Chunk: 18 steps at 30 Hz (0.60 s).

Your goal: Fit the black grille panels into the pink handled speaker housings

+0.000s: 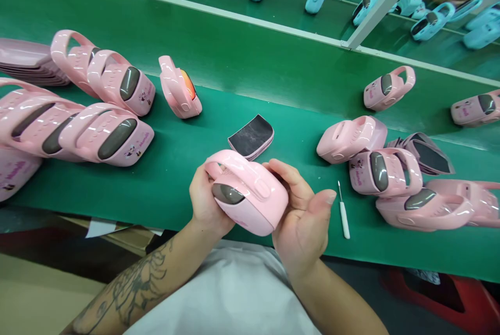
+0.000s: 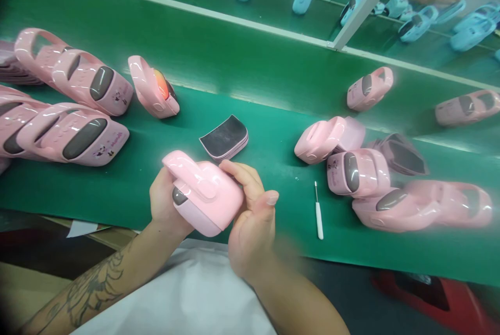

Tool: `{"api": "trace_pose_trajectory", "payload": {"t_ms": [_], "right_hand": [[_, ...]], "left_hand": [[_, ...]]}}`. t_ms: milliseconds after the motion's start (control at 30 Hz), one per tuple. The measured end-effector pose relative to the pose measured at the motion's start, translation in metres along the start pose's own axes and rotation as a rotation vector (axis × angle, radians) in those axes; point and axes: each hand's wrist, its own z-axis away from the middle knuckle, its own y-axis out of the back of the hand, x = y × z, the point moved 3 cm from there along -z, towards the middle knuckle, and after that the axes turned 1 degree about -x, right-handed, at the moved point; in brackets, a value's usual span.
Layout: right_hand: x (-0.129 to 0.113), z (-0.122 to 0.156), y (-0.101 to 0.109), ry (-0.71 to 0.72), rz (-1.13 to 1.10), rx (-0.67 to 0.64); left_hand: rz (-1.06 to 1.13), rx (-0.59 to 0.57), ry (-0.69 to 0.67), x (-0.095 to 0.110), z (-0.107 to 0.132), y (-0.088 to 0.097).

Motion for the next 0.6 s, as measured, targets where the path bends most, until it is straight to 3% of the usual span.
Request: {"api": "trace_pose_trajectory", "payload": {"t_ms": [133, 200, 267, 367, 433, 500, 600], "right_hand": [[0.0, 0.001, 0.004, 0.053, 0.136, -0.025], [0.007, -0.002, 0.01, 0.056, 0.158, 0.039], [0.019, -0.008, 0.019, 0.011, 0.099, 0.198], [0.033, -0.018, 0.027, -0.145, -0.11, 0.367], [0.036, -0.023, 0.026, -0.295, -0.309, 0.323], [0.033, -0.024, 0.022, -0.396, -0.472, 0.253], [0.026, -0.022, 0.018, -0.404, -0.52, 0.205]], "left_hand": [[-0.038, 0.058, -0.152, -0.001, -0.002, 0.008], [-0.126, 0.016, -0.206, -0.001, 0.004, 0.009], [-0.298, -0.111, -0.251, 0.001, 0.014, 0.008], [-0.695, -0.423, -0.44, 0.006, 0.032, 0.003], [-0.938, -0.643, -0.654, 0.005, 0.042, -0.001], [-1.075, -0.78, -0.83, 0.0, 0.045, -0.002], [-1.102, -0.78, -0.932, -0.008, 0.042, -0.003]]}}
